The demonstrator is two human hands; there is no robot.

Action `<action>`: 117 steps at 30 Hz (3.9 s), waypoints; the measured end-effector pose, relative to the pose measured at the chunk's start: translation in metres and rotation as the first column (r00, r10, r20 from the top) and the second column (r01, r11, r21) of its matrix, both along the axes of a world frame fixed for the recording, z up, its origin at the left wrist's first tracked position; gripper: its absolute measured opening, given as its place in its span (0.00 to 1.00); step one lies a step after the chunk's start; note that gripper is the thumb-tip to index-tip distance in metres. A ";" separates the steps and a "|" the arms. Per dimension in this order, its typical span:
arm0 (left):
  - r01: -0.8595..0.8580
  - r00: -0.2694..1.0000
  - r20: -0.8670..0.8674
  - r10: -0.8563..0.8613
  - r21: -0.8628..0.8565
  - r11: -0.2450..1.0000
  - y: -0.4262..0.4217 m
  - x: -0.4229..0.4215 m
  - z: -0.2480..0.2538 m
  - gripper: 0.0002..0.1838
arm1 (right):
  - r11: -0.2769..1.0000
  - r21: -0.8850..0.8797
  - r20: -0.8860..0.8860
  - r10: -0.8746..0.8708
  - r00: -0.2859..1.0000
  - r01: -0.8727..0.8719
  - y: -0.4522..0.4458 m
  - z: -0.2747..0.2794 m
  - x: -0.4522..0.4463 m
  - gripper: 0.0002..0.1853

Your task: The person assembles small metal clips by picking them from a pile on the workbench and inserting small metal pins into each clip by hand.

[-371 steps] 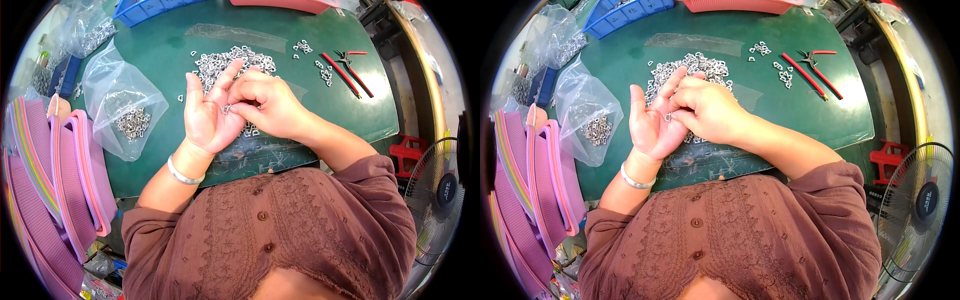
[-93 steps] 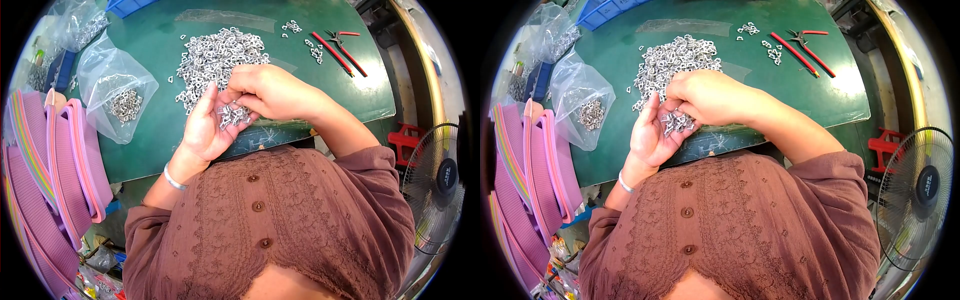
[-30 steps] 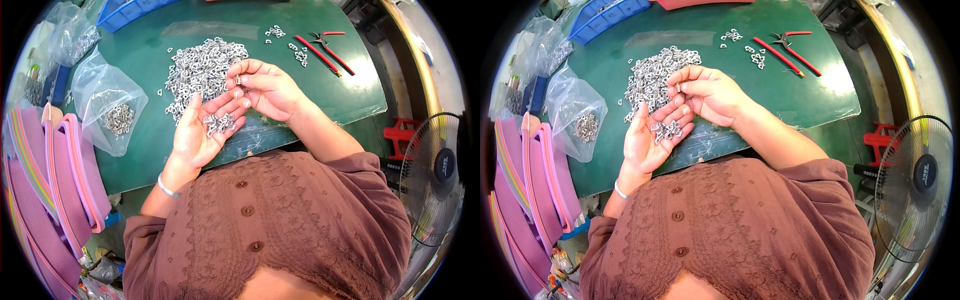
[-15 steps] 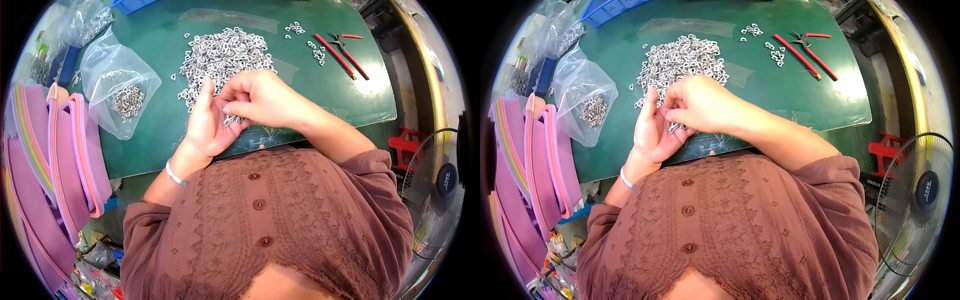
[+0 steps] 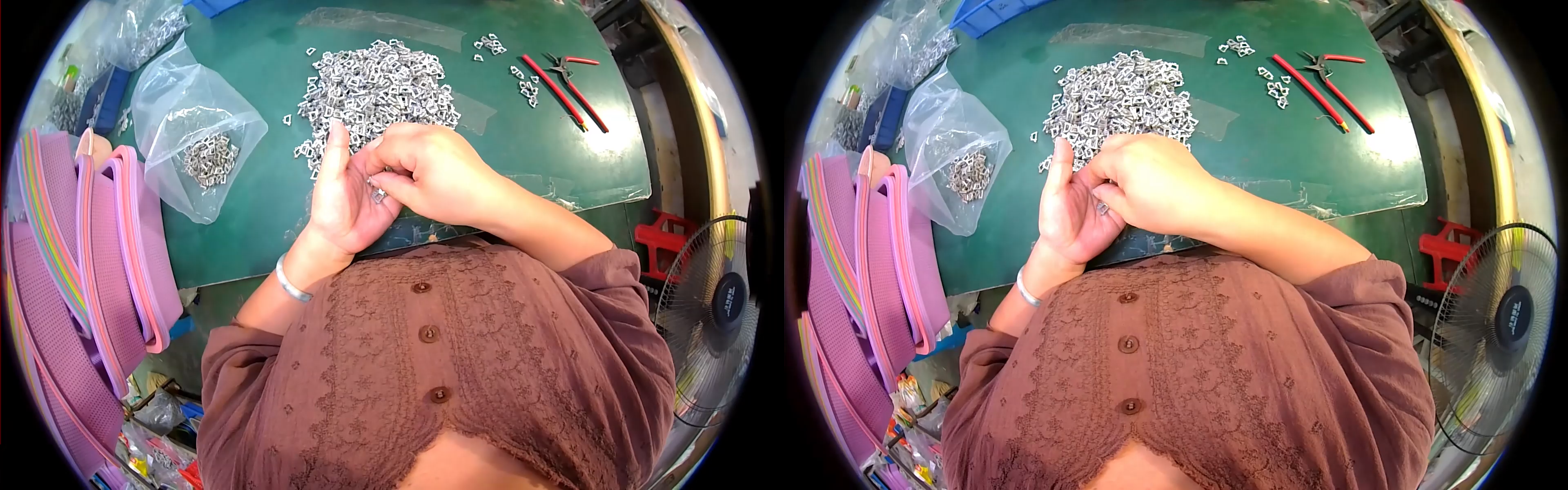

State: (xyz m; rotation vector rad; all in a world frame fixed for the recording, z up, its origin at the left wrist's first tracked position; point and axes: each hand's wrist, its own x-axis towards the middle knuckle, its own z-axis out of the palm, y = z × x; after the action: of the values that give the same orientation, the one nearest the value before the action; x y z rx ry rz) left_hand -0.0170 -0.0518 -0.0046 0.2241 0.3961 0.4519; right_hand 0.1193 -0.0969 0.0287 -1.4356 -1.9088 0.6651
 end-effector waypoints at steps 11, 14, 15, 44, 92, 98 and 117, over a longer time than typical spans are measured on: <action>0.006 1.000 0.006 -0.007 0.013 1.000 0.003 0.001 0.006 0.42 | 1.000 0.025 -0.216 0.001 0.976 0.004 -0.002 -0.001 0.008 0.01; -0.027 0.999 -0.023 0.027 -0.008 1.000 0.003 0.003 0.008 0.42 | 0.944 -0.327 -0.752 -0.235 0.616 -0.038 -0.001 0.006 0.016 0.02; -0.022 1.000 0.006 0.022 0.002 1.000 0.002 0.002 0.008 0.42 | 0.929 -0.360 -0.829 -0.276 0.487 -0.087 0.001 0.008 0.023 0.03; 0.004 0.997 0.074 0.003 -0.084 0.996 0.006 0.002 0.005 0.39 | 1.000 0.004 -0.215 0.029 0.976 -0.029 -0.010 -0.014 0.043 0.06; -0.001 0.996 0.090 0.007 -0.074 0.997 0.002 0.002 -0.001 0.37 | 0.986 -0.041 -0.206 -0.165 0.965 0.160 -0.014 -0.026 0.031 0.05; 0.030 0.987 0.159 -0.017 -0.078 0.997 0.004 0.000 -0.006 0.37 | 0.983 0.148 -0.007 -0.111 0.994 0.111 -0.015 -0.023 0.032 0.05; 0.081 0.996 0.036 -0.079 -0.050 0.995 0.001 0.004 0.005 0.38 | 0.995 -0.037 -0.149 0.089 0.985 -0.095 -0.010 -0.013 0.047 0.10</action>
State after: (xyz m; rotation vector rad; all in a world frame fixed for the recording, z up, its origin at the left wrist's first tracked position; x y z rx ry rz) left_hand -0.0132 -0.0505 0.0009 0.1813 0.3632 0.3662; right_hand 0.1665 -0.1068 0.0162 -1.2926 -1.8636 0.8378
